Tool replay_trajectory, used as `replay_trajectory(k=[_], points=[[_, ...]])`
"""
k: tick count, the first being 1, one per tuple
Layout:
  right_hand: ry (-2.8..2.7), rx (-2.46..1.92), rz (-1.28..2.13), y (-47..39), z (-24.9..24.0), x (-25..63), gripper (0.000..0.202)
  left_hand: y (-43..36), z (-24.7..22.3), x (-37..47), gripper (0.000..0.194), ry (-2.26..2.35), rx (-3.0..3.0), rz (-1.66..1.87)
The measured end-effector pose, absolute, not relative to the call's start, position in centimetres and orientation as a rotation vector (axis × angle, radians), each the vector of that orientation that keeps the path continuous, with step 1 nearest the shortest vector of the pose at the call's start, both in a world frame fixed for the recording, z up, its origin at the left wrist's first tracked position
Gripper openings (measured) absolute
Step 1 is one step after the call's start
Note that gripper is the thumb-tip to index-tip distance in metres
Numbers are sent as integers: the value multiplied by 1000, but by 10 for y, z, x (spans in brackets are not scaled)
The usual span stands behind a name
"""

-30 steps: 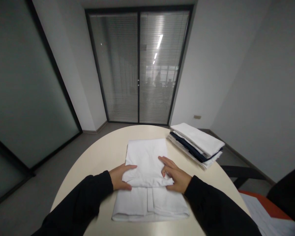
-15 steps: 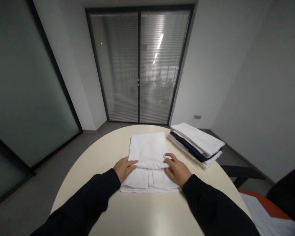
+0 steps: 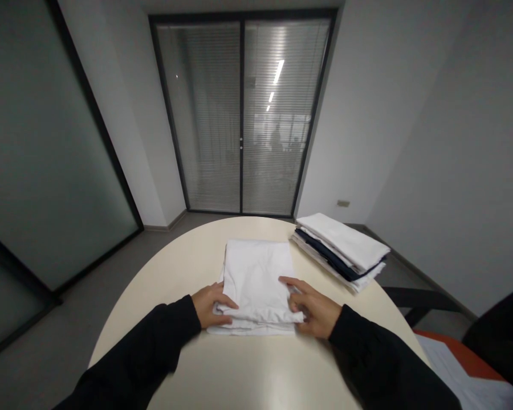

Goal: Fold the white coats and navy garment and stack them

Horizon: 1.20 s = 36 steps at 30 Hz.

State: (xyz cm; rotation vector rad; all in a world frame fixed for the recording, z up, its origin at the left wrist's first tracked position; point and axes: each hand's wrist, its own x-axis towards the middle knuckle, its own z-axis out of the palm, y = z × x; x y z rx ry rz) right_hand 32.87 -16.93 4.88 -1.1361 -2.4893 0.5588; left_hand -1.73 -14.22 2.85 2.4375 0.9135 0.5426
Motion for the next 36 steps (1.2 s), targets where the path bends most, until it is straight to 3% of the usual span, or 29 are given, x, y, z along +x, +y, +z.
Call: replay_trajectory(k=[4, 8, 17, 21, 24, 31, 36], points=[[-2488, -1124, 566, -170, 52, 328, 35, -150, 28, -15, 45, 1134, 2642, 389], [-2495, -1102, 580, -169, 54, 329, 28, -158, 29, -11, 31, 1198, 2704, 304], [-2568, -1169, 561, -172, 56, 326, 26, -165, 40, -16, 32, 978, 2509, 452], [-2573, -1152, 506, -172, 58, 325, 28, -162, 45, -14, 36, 1098, 2358, 437], [-2588, -1107, 503, -169, 55, 327, 28, -160, 45, -13, 25, 1232, 2211, 370], [-2517, -1052, 757, -165, 42, 339, 33, -163, 45, -15, 34, 1213, 2138, 154], [-2535, -1071, 650, -171, 56, 329, 39, -177, 59, -9, 54, 1314, 2426, 138]])
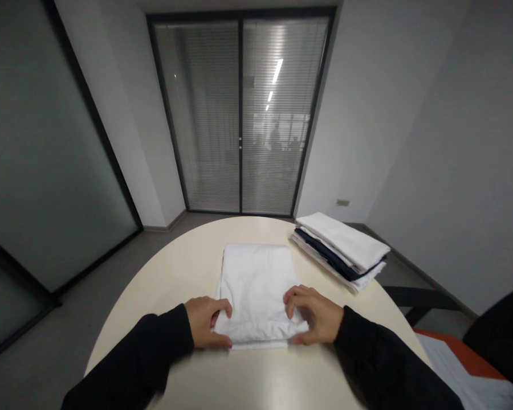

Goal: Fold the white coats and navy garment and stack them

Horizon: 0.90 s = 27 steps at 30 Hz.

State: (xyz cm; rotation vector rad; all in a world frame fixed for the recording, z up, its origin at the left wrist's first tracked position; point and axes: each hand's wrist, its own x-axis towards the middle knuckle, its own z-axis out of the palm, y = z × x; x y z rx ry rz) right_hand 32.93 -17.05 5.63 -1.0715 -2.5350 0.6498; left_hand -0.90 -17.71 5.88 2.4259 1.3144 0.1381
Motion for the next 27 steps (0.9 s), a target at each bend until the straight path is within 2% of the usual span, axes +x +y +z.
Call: replay_trajectory(k=[4, 10, 12, 15, 18, 20, 24, 27], points=[[-2581, -1089, 557, -177, 66, 315, 35, -189, 64, 0, 56, 1388, 2645, 212], [-2625, -1073, 639, -177, 57, 311, 21, -189, 60, 5, 33, 1038, 2822, 368], [-2621, -1089, 720, -176, 52, 312, 19, -187, 56, 4, 31, 948, 2819, 352], [-2576, -1102, 923, -176, 48, 314, 24, -181, 49, 3, 32, 816, 2717, 344], [-2530, -1018, 1006, -175, 46, 316, 38, -172, 44, 2, 44, 757, 2594, 421], [-2486, -1008, 949, -171, 43, 319, 39, -162, 43, 0, 43, 823, 2551, 600], [-2218, -1228, 639, -150, 35, 328, 27, -126, 32, -12, 24, 1190, 2343, 1095], [-1973, -1323, 392, -129, 27, 336, 24, -90, 9, -25, 31, 1404, 2179, 1258]])
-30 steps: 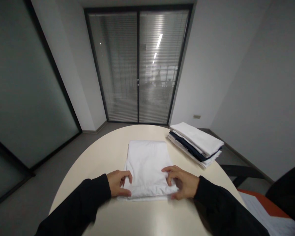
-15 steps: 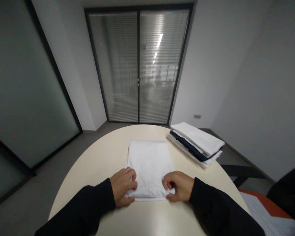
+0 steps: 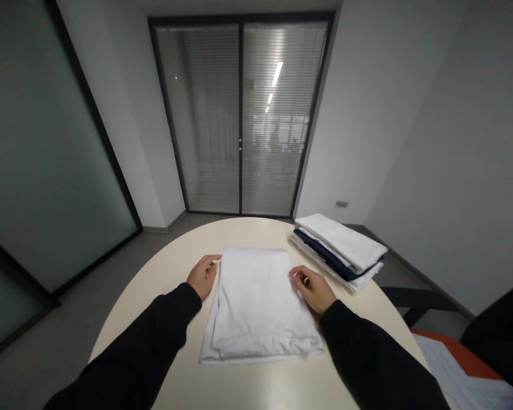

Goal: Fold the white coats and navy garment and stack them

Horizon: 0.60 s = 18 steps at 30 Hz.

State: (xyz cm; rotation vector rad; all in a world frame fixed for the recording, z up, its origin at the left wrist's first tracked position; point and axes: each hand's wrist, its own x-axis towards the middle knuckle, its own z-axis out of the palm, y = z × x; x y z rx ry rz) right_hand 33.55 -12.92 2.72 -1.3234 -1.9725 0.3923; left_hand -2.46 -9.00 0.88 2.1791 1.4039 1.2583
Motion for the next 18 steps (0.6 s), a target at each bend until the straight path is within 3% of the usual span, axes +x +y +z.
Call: replay_trajectory(k=[3, 5, 11, 15, 18], points=[[-1869, -1287, 304, -112, 19, 339, 35, -58, -14, -31, 59, 1426, 2225, 1204], [-1909, -1225, 286, -103, 15, 339, 46, -44, -22, -30, 66, 1403, 2292, 1153], [-2058, -1217, 391, -97, 17, 337, 60, -33, -21, -21, 53, 1361, 2328, 1016], [-2078, -1191, 478, -101, 22, 345, 56, -35, -20, -24, 35, 1319, 2303, 1013], [-2082, -1173, 462, -99, 22, 352, 46, -35, -21, -26, 33, 1247, 2298, 1012]])
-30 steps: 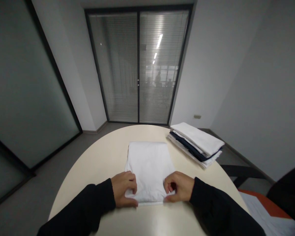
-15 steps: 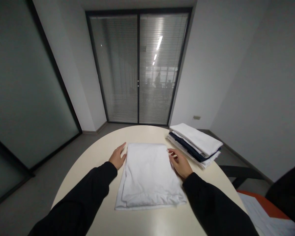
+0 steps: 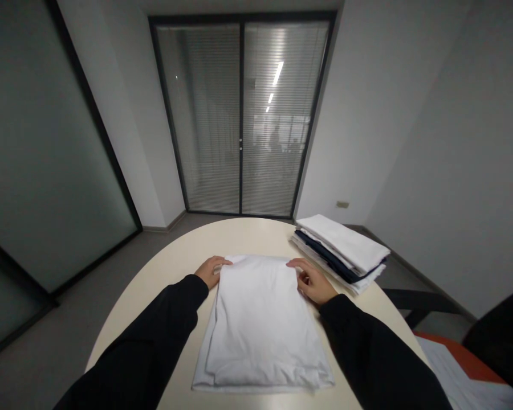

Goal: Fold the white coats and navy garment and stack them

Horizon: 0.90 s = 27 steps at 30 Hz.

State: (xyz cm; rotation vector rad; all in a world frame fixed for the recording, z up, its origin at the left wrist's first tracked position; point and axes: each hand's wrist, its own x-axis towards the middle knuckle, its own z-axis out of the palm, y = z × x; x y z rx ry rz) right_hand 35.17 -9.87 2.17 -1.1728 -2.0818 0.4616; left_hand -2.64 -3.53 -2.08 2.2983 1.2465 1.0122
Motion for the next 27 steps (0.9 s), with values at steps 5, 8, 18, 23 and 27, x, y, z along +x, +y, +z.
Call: replay_trajectory(k=[5, 8, 18, 23, 27], points=[[-2001, -1300, 206, -84, 16, 353, 37, -31, -21, -21, 52, 1347, 2269, 1084], [-2000, -1246, 278, -75, 11, 350, 33, -30, -18, -16, 43, 1425, 2271, 1074], [-1978, -1163, 373, -68, 6, 352, 25, -31, -18, -14, 37, 1267, 2336, 1101], [-1988, -1109, 428, -66, 6, 350, 19, -32, -17, -13, 34, 1254, 2267, 1148], [-1939, -1085, 582, -66, 5, 346, 6, -35, -12, -12, 31, 1140, 2214, 1172]])
